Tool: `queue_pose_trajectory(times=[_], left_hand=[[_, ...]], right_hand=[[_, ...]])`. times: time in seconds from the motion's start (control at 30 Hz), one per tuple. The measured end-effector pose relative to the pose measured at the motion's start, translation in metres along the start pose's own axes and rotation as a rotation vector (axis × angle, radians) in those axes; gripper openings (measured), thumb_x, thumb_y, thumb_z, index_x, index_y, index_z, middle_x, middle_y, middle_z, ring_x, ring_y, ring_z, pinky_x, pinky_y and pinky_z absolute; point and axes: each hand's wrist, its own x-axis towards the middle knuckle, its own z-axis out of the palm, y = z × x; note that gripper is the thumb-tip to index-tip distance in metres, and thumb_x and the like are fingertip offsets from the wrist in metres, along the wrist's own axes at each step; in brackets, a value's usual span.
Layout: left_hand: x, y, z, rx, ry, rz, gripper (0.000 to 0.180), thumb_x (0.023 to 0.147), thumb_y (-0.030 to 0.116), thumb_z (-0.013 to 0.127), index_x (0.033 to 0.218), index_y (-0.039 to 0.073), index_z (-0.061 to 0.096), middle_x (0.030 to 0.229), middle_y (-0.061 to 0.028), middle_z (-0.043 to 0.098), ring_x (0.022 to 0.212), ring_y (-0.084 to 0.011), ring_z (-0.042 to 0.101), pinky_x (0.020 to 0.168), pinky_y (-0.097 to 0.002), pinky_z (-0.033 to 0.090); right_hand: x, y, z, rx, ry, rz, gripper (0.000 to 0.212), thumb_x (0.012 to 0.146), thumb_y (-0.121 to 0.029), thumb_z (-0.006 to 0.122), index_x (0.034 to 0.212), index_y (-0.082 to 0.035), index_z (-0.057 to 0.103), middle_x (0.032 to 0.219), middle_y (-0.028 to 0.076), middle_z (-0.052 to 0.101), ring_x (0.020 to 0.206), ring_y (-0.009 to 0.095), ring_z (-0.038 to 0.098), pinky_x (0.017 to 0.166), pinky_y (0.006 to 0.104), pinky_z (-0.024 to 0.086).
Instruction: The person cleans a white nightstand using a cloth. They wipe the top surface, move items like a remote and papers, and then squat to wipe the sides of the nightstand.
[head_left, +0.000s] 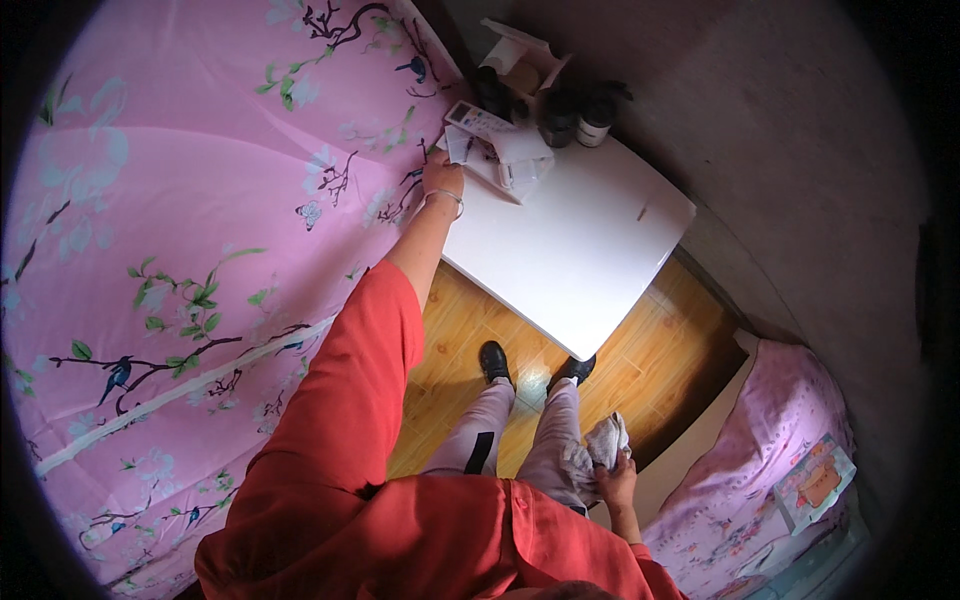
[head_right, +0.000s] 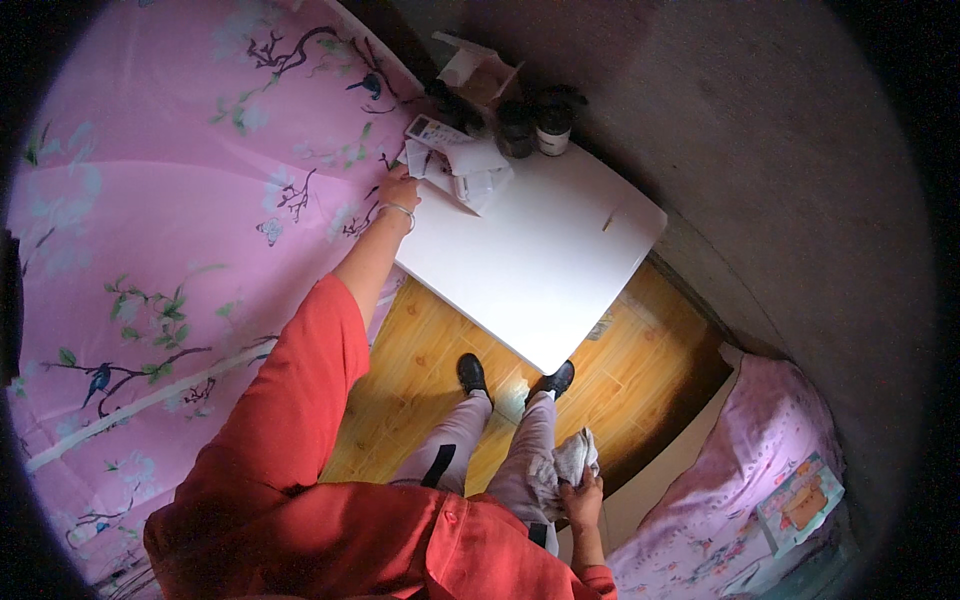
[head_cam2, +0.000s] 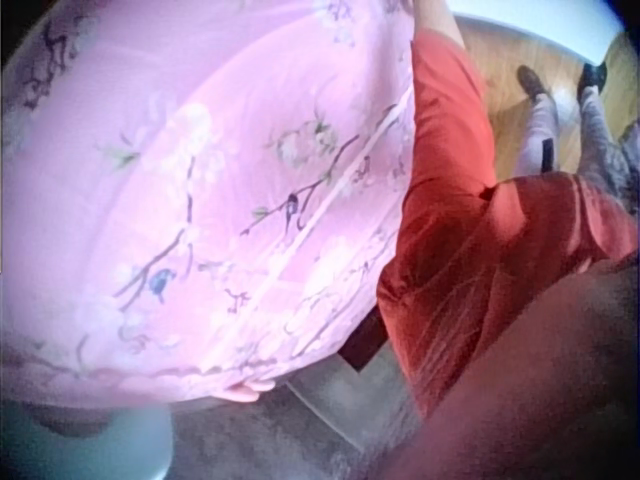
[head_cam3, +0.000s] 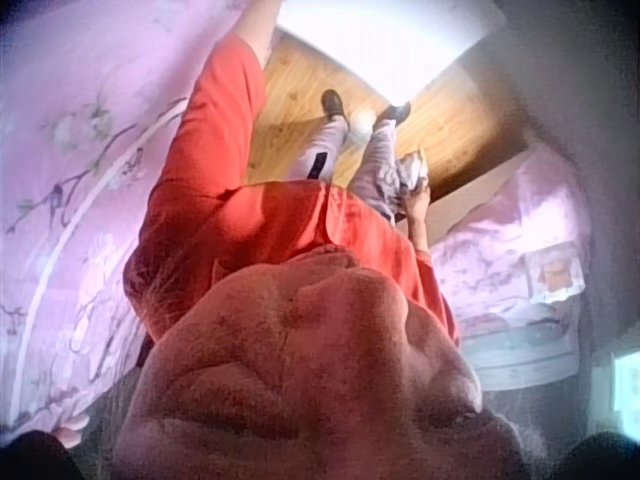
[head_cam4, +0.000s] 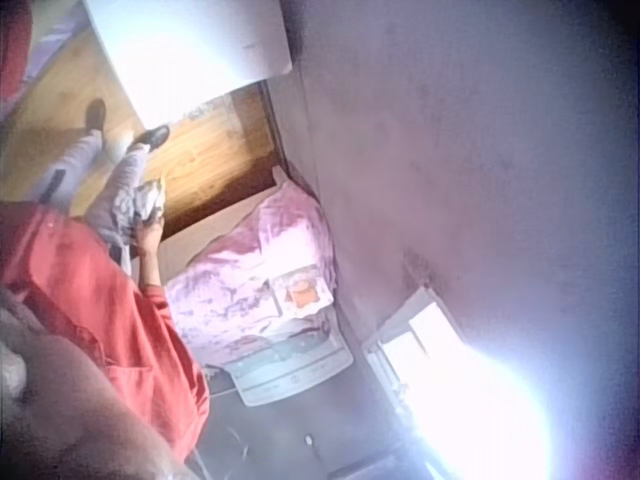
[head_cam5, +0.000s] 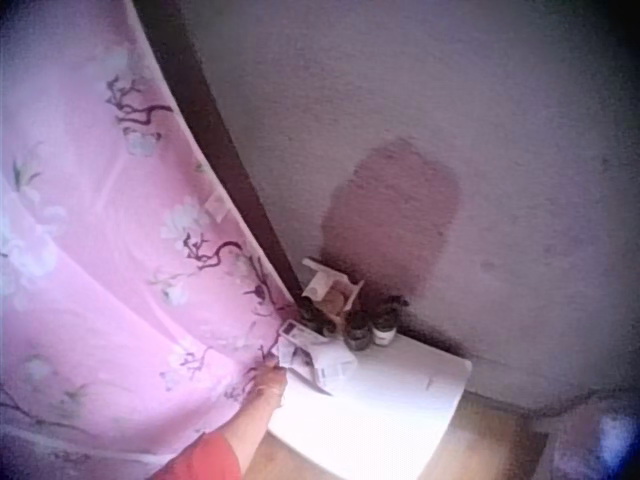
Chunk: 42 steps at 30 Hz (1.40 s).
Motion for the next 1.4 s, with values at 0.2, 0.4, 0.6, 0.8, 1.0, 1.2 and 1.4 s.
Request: queue_pose_trajectory(times=[0.2, 0.4, 0.6, 0.8, 1.0, 1.2, 1.4], left_hand=[[-0.042, 0.047, 0.007, -0.192, 0.028, -0.216, 0.019, 0.07, 0.003, 0.055, 0.087, 0.0, 0.063, 0.074, -0.0131, 0.063, 0.066, -0.0186, 0.058, 0.063, -0.0302, 0.045], [-0.039, 0.025, -0.002, 0.486, 0.169, 0.292, 0.039, 0.072, 0.003, 0.053, 0.11, 0.001, 0.055, 0.08, -0.0109, 0.059, 0.069, -0.0205, 0.056, 0.066, -0.0316, 0.046], [-0.145, 0.036, -0.013, -0.258, -0.485, -0.281, 0.049, 0.078, 0.013, 0.061, 0.124, 0.009, 0.046, 0.09, -0.0041, 0.059, 0.082, -0.0145, 0.053, 0.067, -0.0314, 0.048], [-0.349, 0.065, -0.033, -0.694, -1.076, -0.948, 0.065, 0.084, 0.032, 0.061, 0.135, 0.005, 0.03, 0.12, -0.0088, 0.052, 0.107, -0.0181, 0.052, 0.088, -0.0301, 0.045], [-0.355, -0.002, -0.087, -0.72, -0.723, -1.205, 0.026, 0.082, 0.022, 0.06, 0.1, 0.003, 0.059, 0.088, -0.0063, 0.065, 0.076, -0.0178, 0.063, 0.075, -0.0326, 0.051], [-0.369, -0.043, -0.186, -0.706, -0.493, -1.172, 0.029, 0.083, 0.026, 0.056, 0.102, 0.003, 0.058, 0.089, -0.0074, 0.063, 0.079, -0.0193, 0.062, 0.074, -0.0334, 0.05], [-0.418, -0.056, -0.234, -0.584, -0.281, -1.243, 0.038, 0.078, 0.033, 0.06, 0.103, 0.005, 0.057, 0.091, -0.0096, 0.061, 0.082, -0.0223, 0.06, 0.075, -0.0348, 0.05]], right_hand=[[0.0, 0.003, 0.002, 0.012, -0.02, -0.002, 0.059, 0.062, -0.017, 0.062, 0.116, 0.004, 0.052, 0.098, 0.024, 0.055, 0.089, 0.037, 0.057, 0.081, 0.0403, 0.047], [0.003, -0.004, -0.003, -0.011, -0.026, -0.034, 0.058, 0.063, -0.014, 0.063, 0.117, 0.005, 0.051, 0.099, 0.024, 0.054, 0.091, 0.036, 0.056, 0.082, 0.0396, 0.046], [0.002, -0.052, -0.021, 0.24, 0.067, -0.224, 0.056, 0.066, -0.01, 0.066, 0.117, 0.007, 0.051, 0.104, 0.024, 0.053, 0.092, 0.032, 0.056, 0.082, 0.0356, 0.045], [0.015, -0.14, -0.019, 0.399, -0.204, -0.454, 0.051, 0.071, -0.019, 0.071, 0.116, 0.001, 0.054, 0.096, 0.018, 0.059, 0.088, 0.028, 0.057, 0.08, 0.0346, 0.045], [0.126, -0.171, -0.038, 0.241, -0.161, -0.395, 0.036, 0.075, -0.03, 0.071, 0.093, 0.0, 0.063, 0.071, 0.008, 0.061, 0.061, 0.013, 0.055, 0.056, 0.0279, 0.045], [0.306, -0.238, -0.061, 0.105, 0.412, -0.311, 0.05, 0.07, -0.05, 0.067, 0.083, -0.002, 0.064, 0.081, 0.022, 0.063, 0.079, 0.035, 0.063, 0.073, 0.0386, 0.048], [0.371, -0.248, -0.045, -0.082, 0.512, -0.448, 0.037, 0.077, -0.038, 0.06, 0.08, -0.001, 0.063, 0.08, 0.019, 0.064, 0.078, 0.035, 0.062, 0.069, 0.0402, 0.048]])
